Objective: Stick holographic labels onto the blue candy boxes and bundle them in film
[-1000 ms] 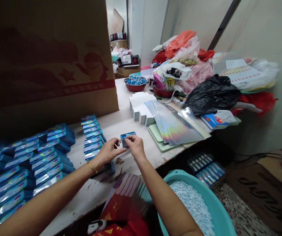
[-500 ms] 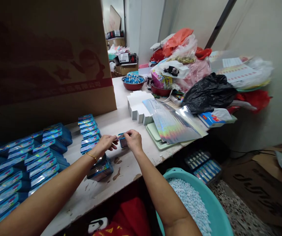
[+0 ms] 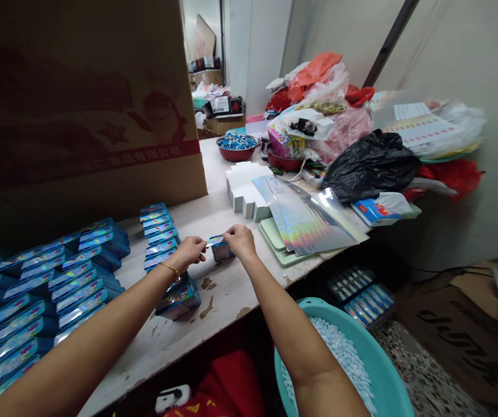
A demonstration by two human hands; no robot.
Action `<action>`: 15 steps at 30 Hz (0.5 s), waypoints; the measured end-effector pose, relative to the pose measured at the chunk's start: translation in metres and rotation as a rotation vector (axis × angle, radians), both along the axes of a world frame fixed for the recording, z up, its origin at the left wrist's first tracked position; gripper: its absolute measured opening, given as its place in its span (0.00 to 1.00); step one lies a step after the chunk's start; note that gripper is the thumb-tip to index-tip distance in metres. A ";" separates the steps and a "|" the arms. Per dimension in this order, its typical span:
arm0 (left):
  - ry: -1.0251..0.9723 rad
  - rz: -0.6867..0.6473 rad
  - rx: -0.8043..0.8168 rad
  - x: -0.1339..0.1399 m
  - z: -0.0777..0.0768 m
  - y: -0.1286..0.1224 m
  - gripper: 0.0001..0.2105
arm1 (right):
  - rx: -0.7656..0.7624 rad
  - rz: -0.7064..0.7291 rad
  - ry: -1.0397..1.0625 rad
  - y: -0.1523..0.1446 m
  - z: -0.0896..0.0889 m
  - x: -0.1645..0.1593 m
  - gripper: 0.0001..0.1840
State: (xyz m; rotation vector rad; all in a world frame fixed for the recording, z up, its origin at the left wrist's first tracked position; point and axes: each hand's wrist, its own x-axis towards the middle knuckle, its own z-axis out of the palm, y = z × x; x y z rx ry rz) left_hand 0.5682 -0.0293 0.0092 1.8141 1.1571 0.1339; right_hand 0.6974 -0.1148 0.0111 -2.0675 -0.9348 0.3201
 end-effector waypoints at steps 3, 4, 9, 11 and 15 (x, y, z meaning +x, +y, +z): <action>0.046 -0.023 0.016 0.003 -0.003 0.000 0.11 | -0.058 0.005 -0.055 -0.001 0.002 0.001 0.06; 0.061 -0.030 0.023 0.004 -0.003 0.000 0.12 | -0.084 0.010 -0.075 -0.002 0.002 0.000 0.06; 0.120 -0.063 0.096 0.008 -0.004 0.001 0.13 | -0.165 0.009 -0.247 -0.007 0.003 -0.005 0.07; 0.149 -0.074 0.127 0.009 -0.003 0.000 0.12 | -0.162 0.001 -0.337 -0.012 0.004 -0.008 0.10; 0.189 -0.107 0.208 0.008 0.001 -0.006 0.11 | -0.167 0.070 -0.540 -0.028 0.008 -0.016 0.15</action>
